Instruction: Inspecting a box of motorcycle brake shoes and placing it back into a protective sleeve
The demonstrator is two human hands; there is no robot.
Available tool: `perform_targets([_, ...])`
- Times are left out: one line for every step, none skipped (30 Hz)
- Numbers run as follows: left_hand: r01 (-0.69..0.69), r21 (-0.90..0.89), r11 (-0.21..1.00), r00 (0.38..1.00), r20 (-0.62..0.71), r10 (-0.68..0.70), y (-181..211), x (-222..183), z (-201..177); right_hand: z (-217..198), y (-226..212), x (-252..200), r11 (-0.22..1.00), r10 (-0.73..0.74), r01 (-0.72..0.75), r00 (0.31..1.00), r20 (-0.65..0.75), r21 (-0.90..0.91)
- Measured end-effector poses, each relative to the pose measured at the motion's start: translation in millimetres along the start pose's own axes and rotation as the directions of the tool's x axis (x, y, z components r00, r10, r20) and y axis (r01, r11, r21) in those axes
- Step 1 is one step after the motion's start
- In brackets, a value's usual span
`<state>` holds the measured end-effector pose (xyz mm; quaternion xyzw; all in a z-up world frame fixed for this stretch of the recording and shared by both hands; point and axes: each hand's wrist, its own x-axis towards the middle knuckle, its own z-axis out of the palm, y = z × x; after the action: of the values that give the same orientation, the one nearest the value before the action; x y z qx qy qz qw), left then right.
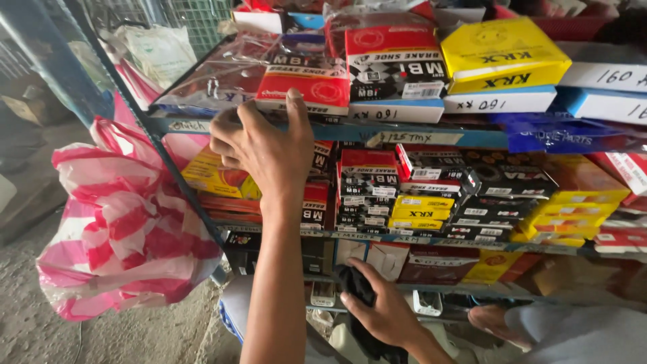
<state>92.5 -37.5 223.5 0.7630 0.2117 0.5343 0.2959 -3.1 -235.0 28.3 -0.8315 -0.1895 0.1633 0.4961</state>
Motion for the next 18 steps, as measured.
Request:
perform_targets([0.008, -0.027, 1.0, 1.0, -0.01, -0.008, 1.1, -0.4, -3.0, 1.7, -0.4, -0.7, 0.999, -0.024, 0.024, 1.0, 0.0, 0.031])
perform_targets([0.015, -0.055, 0.998, 1.0, -0.02, -0.016, 2.4, -0.7, -6.1, 3.4, -1.1, -1.5, 0.997, -0.049, 0.049, 0.999, -0.002, 0.062])
perform_targets([0.01, -0.062, 0.998, 0.999, -0.033, -0.012, -0.3, 0.0, -5.7, 1.5, -7.1, -4.1, 0.996, -0.062, 0.063, 0.998, -0.006, 0.056])
perform_targets([-0.039, -0.073, 0.997, 0.997, -0.073, 0.033, -2.6, 1.1, -5.6, -0.4, -13.5, -7.2, 0.999, 0.031, -0.032, 0.999, 0.031, 0.034])
perform_targets([-0.089, -0.083, 0.993, 0.99, -0.118, 0.079, -4.4, 3.5, -5.7, -2.7, -20.4, -9.0, 0.993, 0.12, -0.121, 0.991, 0.064, 0.007])
perform_targets([-0.097, -0.09, 0.991, 0.987, -0.136, 0.084, -1.2, 6.9, -8.0, 2.1, -2.1, -1.9, 0.995, 0.102, -0.103, 0.993, 0.057, 0.001])
perform_targets([-0.101, -0.185, 0.978, 0.988, -0.131, 0.077, 1.0, 8.7, -11.0, 8.2, 16.8, 4.0, 0.999, -0.01, 0.01, 1.0, -0.002, 0.04])
perform_targets([-0.104, -0.279, 0.955, 0.99, -0.125, 0.072, 3.0, 10.1, -13.8, 14.0, 36.0, 10.6, 0.989, -0.12, 0.125, 0.991, -0.066, 0.074])
perform_targets([-0.112, -0.281, 0.953, 0.988, -0.135, 0.076, 9.9, 14.4, -21.9, 13.5, 34.2, 12.0, 0.988, -0.131, 0.136, 0.989, -0.067, 0.071])
perform_targets([-0.046, -0.336, 0.941, 0.998, -0.047, 0.032, 16.7, 18.3, -29.8, 12.9, 32.9, 13.5, 0.983, -0.171, 0.174, 0.984, -0.045, 0.063])
perform_targets([0.026, -0.384, 0.923, 0.999, 0.049, -0.008, 23.7, 20.2, -37.4, 12.1, 32.4, 12.8, 0.977, -0.205, 0.206, 0.979, -0.023, 0.056])
perform_targets([0.022, -0.386, 0.922, 0.999, 0.044, -0.005, 24.1, 22.1, -35.1, 11.1, 28.2, 13.3, 0.976, -0.211, 0.212, 0.977, -0.025, 0.053])
perform_targets([0.056, -0.408, 0.911, 0.998, 0.059, -0.035, 23.7, 22.0, -33.3, 10.8, 25.1, 11.6, 0.976, -0.21, 0.21, 0.978, -0.014, 0.056])
perform_targets([0.09, -0.429, 0.899, 0.995, 0.076, -0.064, 23.4, 21.8, -31.4, 10.4, 22.2, 9.8, 0.976, -0.208, 0.208, 0.978, -0.003, 0.059])
perform_targets([0.088, -0.43, 0.898, 0.995, 0.073, -0.062, 20.8, 21.2, -30.1, 10.1, 24.8, 9.2, 0.976, -0.212, 0.211, 0.977, -0.004, 0.059])
perform_targets([0.106, -0.469, 0.877, 0.994, 0.063, -0.087, 18.5, 20.6, -28.8, 9.4, 27.3, 8.4, 0.98, -0.182, 0.182, 0.983, -0.015, 0.082])
perform_targets([0.118, -0.51, 0.852, 0.993, 0.05, -0.107, 17.2, 21.6, -27.2, 7.9, 29.1, 10.3, 0.982, -0.158, 0.16, 0.987, -0.028, 0.105])
perform_targets([0.109, -0.514, 0.851, 0.994, 0.043, -0.102, 15.5, 21.6, -26.3, 7.4, 39.3, 13.9, 0.98, -0.167, 0.17, 0.985, -0.032, 0.103])
